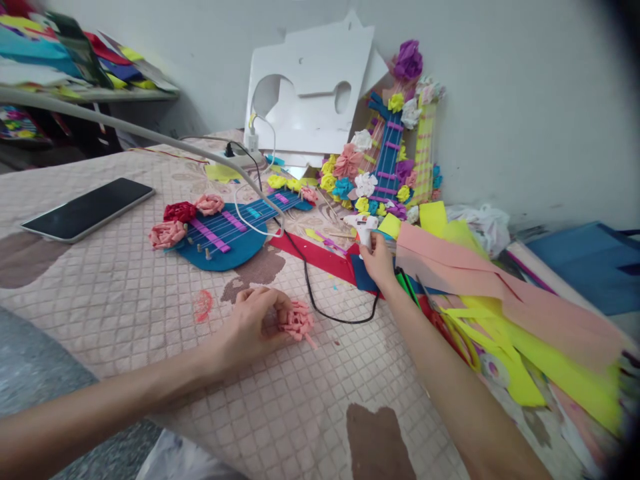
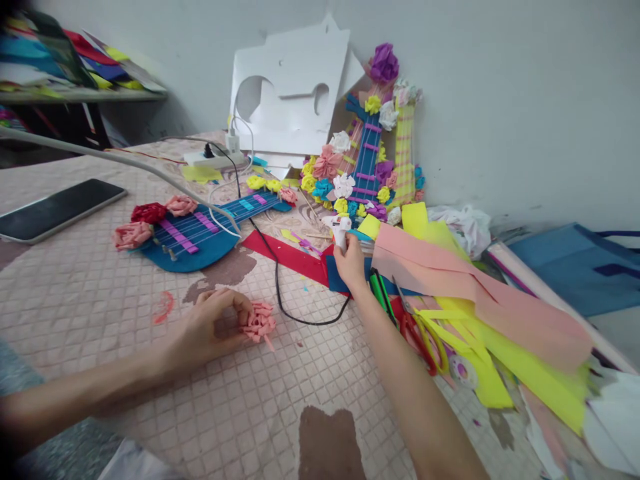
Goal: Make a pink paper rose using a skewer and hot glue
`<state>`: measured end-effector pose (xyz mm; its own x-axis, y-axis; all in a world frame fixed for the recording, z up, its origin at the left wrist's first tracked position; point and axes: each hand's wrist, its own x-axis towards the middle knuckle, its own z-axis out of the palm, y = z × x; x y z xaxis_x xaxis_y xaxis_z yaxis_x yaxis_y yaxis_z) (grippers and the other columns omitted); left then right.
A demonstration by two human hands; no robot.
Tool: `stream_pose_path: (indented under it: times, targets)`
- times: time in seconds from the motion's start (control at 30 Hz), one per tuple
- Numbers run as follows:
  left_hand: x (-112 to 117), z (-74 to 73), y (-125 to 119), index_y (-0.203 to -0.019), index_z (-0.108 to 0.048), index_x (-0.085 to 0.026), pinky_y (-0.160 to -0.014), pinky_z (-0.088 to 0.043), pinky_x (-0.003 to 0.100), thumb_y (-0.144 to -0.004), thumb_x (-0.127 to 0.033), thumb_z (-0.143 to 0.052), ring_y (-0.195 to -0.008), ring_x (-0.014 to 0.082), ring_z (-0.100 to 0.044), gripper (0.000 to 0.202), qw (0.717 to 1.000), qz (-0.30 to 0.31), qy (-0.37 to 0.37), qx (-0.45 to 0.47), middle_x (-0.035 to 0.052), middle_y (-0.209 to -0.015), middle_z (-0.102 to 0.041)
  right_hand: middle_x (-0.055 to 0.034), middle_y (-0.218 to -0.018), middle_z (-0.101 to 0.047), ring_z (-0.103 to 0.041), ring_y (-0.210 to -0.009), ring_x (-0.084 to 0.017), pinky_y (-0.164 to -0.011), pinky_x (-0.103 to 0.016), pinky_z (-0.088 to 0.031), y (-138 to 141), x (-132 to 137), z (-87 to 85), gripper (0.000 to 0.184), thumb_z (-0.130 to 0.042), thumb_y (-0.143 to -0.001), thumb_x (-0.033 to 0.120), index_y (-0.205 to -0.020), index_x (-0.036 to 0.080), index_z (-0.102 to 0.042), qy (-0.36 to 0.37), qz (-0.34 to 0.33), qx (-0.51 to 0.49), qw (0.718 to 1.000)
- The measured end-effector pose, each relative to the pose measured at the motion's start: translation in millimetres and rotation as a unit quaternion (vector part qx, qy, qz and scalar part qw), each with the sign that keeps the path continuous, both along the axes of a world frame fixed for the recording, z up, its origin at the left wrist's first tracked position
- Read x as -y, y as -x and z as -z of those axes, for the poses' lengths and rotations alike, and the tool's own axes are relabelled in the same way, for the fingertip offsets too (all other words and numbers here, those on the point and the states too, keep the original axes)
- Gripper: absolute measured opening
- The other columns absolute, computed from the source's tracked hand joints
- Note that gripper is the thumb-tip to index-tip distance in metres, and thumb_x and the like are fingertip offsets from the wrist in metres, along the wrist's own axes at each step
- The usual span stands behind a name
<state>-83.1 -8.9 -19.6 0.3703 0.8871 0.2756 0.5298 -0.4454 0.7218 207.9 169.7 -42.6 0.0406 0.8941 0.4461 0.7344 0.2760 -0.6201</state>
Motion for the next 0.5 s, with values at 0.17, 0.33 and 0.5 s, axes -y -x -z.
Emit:
stream_pose_path:
  times: [0.17,0.33,0.5]
  targets:
    - [0.2,-0.2,-0.3,-0.087,-0.052,-0.02,-0.084,-0.032,0.039,-0.079,-0.038,-0.071,-0.08,0.0176,-0.056,0.027,1.0,-0.002,-0.01,0.004,-0.0028,-0.082,-0.061,-0.0123,-0.096,-0.066,-0.061,-0.085,-0.028,-0.078,-0.043,-0.048,1.6,-0.5,-2.7,0.03,-0.052,-0.078,0.037,-0.101,0.017,-0.056,-0.003,-0.002,0.007,1.0]
    - [1.2,1.3,0.1,-0.087,-0.052,-0.021,-0.084,-0.032,0.039,-0.079,-0.039,-0.071,-0.079,0.0174,-0.057,0.028,1.0,-0.005,-0.008,0.001,-0.0031,-0.081,-0.062,-0.0135,-0.096,-0.066,-0.061,-0.086,-0.028,-0.08,-0.044,-0.048,0.5,-4.3,-3.2,0.035,-0.054,-0.079,0.043,-0.101,0.016,-0.059,-0.009,0.0,0.006,1.0]
    - [1.3,0.1,-0.2,-0.086,-0.052,-0.021,-0.083,-0.033,0.039,-0.079,-0.041,-0.071,-0.08,0.0177,-0.057,0.028,1.0,-0.006,-0.003,0.003,-0.0027,-0.081,-0.062,-0.0153,-0.108,-0.063,-0.061,-0.096,-0.028,-0.083,-0.044,-0.049,0.5,-5.1,-0.5,0.047,-0.054,-0.081,0.045,-0.117,0.015,-0.052,-0.022,-0.005,-0.006,1.0]
